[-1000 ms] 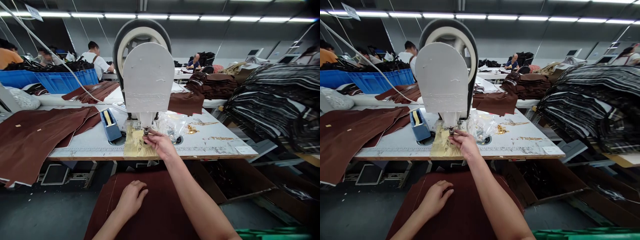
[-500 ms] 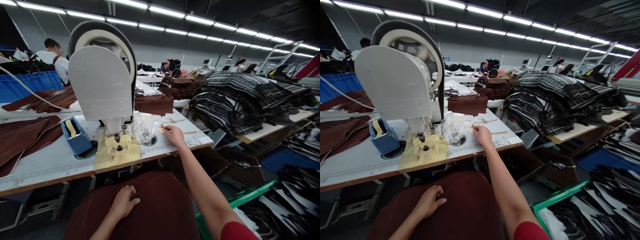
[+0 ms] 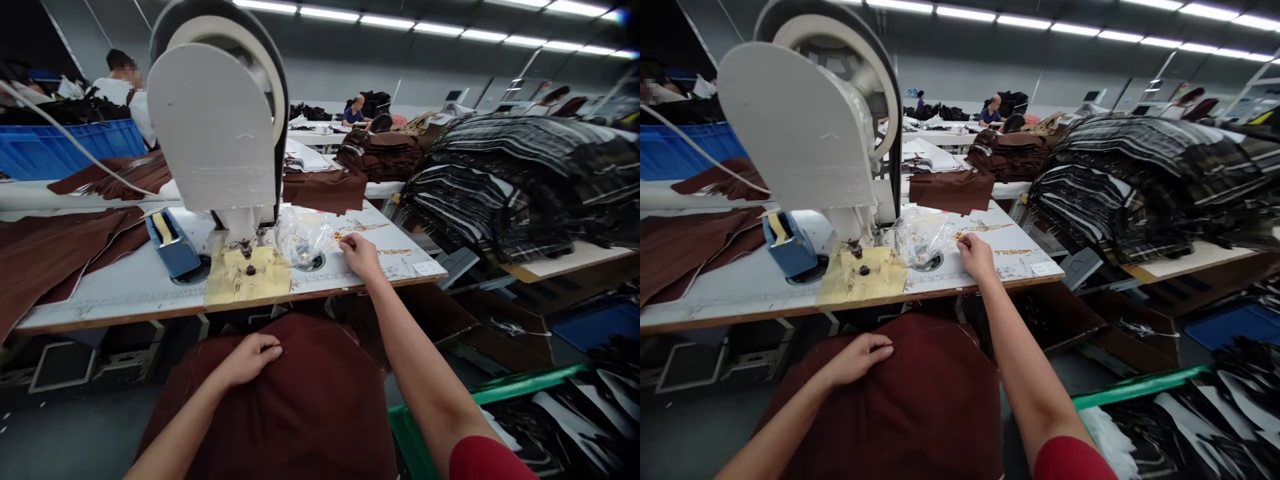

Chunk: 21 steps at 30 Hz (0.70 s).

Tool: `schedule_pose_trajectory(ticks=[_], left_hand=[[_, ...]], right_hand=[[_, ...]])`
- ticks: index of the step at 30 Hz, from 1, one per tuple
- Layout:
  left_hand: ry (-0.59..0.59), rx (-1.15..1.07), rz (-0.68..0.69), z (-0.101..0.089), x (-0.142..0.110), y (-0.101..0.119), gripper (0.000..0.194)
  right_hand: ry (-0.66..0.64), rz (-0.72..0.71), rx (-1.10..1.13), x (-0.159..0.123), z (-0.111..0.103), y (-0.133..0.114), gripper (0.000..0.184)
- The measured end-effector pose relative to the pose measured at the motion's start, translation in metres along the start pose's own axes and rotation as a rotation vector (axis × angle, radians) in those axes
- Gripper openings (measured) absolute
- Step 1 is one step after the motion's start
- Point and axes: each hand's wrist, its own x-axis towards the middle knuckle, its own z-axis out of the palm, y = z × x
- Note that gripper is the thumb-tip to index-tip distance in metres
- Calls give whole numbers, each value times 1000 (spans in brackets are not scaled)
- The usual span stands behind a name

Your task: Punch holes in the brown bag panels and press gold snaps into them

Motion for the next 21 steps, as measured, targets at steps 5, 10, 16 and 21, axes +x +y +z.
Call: schedule_pose_trajectory(ticks=[5, 10, 16, 21], left_hand=[[-40, -346, -43, -25, -21, 35, 36], [-49, -434, -63, -41, -44, 57, 33], [-38, -319, -3, -40, -57, 69, 35], [-27, -246, 27, -38, -61, 74, 35]], right_hand=[[-342, -159, 459, -96, 15, -47, 28], [-421, -525, 535, -168, 29, -81, 13], [-390, -607, 513, -180, 42, -84, 8], [-381, -668, 498, -183, 41, -86, 6]])
